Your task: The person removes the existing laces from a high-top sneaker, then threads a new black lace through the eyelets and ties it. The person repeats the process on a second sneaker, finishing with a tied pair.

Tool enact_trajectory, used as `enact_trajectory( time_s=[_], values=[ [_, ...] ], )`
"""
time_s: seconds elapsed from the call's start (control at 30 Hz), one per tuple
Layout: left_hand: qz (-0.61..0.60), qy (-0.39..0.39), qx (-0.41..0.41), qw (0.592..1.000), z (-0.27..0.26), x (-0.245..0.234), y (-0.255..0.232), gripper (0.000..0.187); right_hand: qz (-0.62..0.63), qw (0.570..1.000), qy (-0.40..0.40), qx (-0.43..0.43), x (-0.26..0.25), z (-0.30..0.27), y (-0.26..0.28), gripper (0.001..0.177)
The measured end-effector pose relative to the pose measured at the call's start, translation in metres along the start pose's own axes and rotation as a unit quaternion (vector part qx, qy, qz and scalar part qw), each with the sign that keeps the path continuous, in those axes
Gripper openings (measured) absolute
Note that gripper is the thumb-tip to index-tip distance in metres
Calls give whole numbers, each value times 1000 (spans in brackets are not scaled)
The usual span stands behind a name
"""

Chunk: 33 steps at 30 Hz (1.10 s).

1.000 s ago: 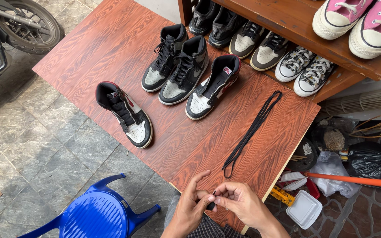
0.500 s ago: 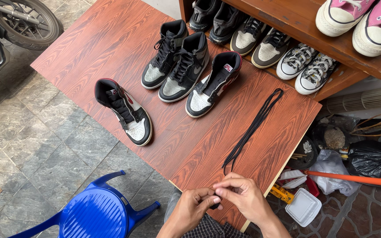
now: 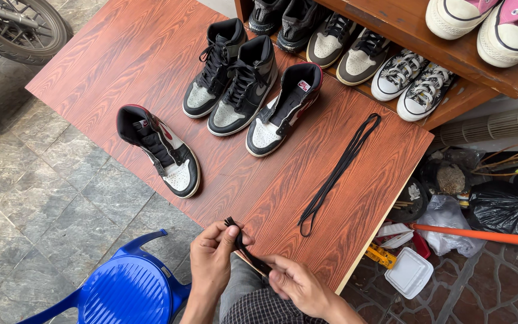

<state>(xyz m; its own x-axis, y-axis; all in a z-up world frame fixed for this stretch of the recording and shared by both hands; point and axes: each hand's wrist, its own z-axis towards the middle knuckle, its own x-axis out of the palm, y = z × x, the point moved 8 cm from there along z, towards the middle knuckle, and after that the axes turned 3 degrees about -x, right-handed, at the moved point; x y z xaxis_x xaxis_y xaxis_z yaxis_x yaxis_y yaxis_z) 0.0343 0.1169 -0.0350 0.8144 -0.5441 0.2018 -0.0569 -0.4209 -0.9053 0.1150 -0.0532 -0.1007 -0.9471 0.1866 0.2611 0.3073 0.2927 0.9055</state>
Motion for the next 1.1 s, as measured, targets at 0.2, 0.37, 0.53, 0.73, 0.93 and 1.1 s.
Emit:
enact_trajectory(
  time_s=[0.2,0.37,0.53,0.73,0.93,1.1],
  values=[
    [298,103,-4,949,-15,38,-19,15,-75,979,-148,-119,-39,-8,80,48],
    [363,185,37,913,-21,77,-28,17,-192,954,-183,-137,-50,-17,127,38],
    [420,214,70,879,-20,93,-26,25,-214,945,-190,-158,-47,-17,136,22],
    [328,261,-24,908,-16,112,19,24,-235,928,-253,-141,-96,-25,120,10],
    [336,238,-129,902,-17,119,120,28,-271,852,-448,2,-254,-39,120,14],
    [333,225,-143,904,-8,114,217,32,-366,798,-480,-5,-362,-5,139,17]
  ],
)
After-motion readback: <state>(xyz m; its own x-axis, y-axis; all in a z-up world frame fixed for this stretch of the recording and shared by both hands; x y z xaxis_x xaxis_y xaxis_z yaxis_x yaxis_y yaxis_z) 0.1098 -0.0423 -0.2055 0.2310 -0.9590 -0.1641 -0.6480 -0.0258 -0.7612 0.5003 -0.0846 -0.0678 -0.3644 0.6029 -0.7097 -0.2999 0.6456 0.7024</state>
